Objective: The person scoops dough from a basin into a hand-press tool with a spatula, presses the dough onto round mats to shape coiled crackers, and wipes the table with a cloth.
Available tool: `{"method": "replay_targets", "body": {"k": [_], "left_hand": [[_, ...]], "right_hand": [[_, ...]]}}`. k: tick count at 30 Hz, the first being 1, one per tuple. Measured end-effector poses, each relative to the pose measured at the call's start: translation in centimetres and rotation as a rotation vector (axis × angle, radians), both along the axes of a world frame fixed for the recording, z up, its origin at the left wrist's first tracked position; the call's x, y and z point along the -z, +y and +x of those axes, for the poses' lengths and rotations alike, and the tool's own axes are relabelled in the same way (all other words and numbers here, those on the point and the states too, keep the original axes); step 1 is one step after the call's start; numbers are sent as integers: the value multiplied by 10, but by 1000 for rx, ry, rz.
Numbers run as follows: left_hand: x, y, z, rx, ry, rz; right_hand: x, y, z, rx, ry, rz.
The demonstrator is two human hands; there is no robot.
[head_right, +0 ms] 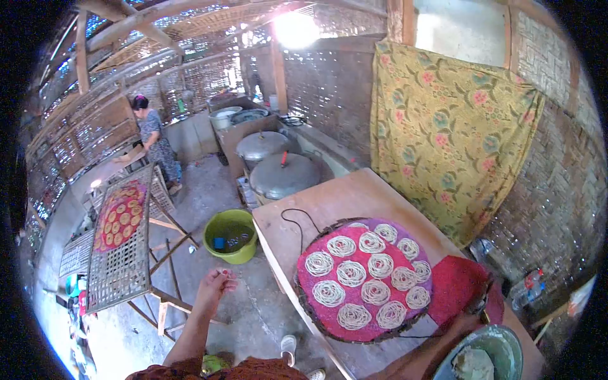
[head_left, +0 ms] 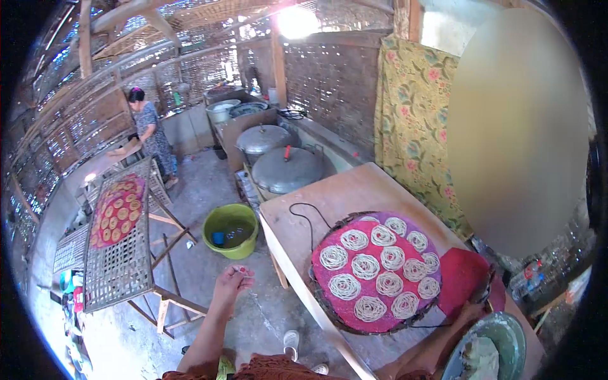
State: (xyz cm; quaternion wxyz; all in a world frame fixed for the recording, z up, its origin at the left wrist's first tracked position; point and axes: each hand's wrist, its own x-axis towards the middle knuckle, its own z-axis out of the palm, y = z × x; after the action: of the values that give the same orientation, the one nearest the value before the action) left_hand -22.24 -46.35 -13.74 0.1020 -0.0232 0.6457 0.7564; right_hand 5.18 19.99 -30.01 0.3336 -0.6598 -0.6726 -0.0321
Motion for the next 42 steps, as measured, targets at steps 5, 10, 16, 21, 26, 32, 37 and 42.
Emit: {"method": "replay_targets", "body": {"k": [5, 10, 16, 21, 26, 32, 37, 42], "left_hand": [[4, 0, 0, -25, -25, -34], [18, 16, -27, 31, 81, -39], [44, 45, -122, 149, 256, -204], [86, 99, -239, 225, 616, -761], [123, 160, -337, 196, 985, -879], [115, 178, -352, 318, 975, -1078], [138, 176, -369, 266, 979, -1042], [174, 174, -397, 236, 580, -98]], "right_hand": [[-16, -33, -6, 68, -168, 375], [-28, -112, 0, -369, 206, 227], [-15, -183, 7, -246, 302, -100], [39, -177, -6, -67, 415, -83], [68, -176, -14, 114, 264, -94], [21, -175, -47, 304, 352, -120], [-58, -175, -62, 309, 141, -587], [-21, -185, -43, 242, 341, -349]]}}
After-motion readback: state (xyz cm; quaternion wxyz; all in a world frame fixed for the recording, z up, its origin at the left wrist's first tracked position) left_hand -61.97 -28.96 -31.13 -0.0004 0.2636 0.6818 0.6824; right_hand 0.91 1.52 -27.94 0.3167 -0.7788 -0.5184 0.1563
